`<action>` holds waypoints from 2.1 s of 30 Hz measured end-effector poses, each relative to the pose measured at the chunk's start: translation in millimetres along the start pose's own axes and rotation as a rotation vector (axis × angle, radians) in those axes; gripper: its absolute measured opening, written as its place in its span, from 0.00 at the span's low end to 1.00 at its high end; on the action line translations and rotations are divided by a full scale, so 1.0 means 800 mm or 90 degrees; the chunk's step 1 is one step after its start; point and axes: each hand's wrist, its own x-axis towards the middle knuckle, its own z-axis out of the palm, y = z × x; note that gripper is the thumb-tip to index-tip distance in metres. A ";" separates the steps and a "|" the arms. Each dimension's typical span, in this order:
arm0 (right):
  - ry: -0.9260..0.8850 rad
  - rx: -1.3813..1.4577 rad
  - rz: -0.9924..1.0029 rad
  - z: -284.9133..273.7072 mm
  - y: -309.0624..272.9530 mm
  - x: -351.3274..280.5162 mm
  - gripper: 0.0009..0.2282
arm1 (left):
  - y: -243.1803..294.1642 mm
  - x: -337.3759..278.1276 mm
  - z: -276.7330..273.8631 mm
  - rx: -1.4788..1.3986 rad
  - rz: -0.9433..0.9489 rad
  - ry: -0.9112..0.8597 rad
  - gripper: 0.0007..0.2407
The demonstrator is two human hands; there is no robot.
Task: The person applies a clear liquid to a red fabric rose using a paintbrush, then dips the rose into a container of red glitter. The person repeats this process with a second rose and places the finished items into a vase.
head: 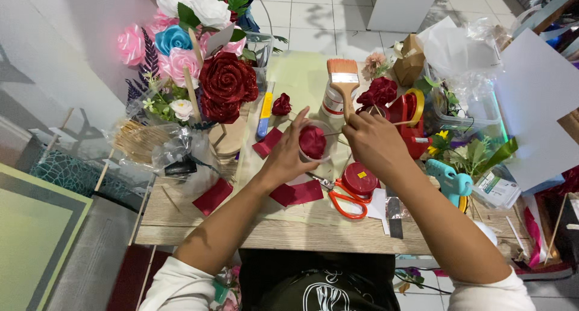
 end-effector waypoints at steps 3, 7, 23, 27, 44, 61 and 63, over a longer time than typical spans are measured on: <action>0.009 -0.063 -0.016 0.008 -0.008 0.010 0.05 | -0.004 -0.003 0.002 0.030 0.025 -0.025 0.54; 0.003 -0.101 -0.057 -0.009 -0.021 0.036 0.05 | -0.001 -0.002 0.000 0.015 0.028 -0.027 0.53; 0.013 -0.061 -0.029 -0.010 -0.001 0.042 0.04 | -0.005 0.005 -0.010 -0.035 -0.049 0.024 0.55; 0.015 -0.025 -0.006 -0.005 0.005 0.035 0.04 | -0.011 0.004 -0.009 -0.043 -0.062 0.031 0.56; 0.034 0.324 0.137 0.004 -0.008 -0.023 0.04 | -0.024 0.012 -0.004 -0.187 -0.112 0.113 0.57; 0.158 0.477 0.256 0.029 -0.029 -0.051 0.06 | -0.031 0.010 -0.001 -0.182 -0.057 0.115 0.58; 0.171 0.520 0.269 0.034 -0.029 -0.054 0.06 | -0.035 0.009 0.002 -0.182 -0.069 0.119 0.59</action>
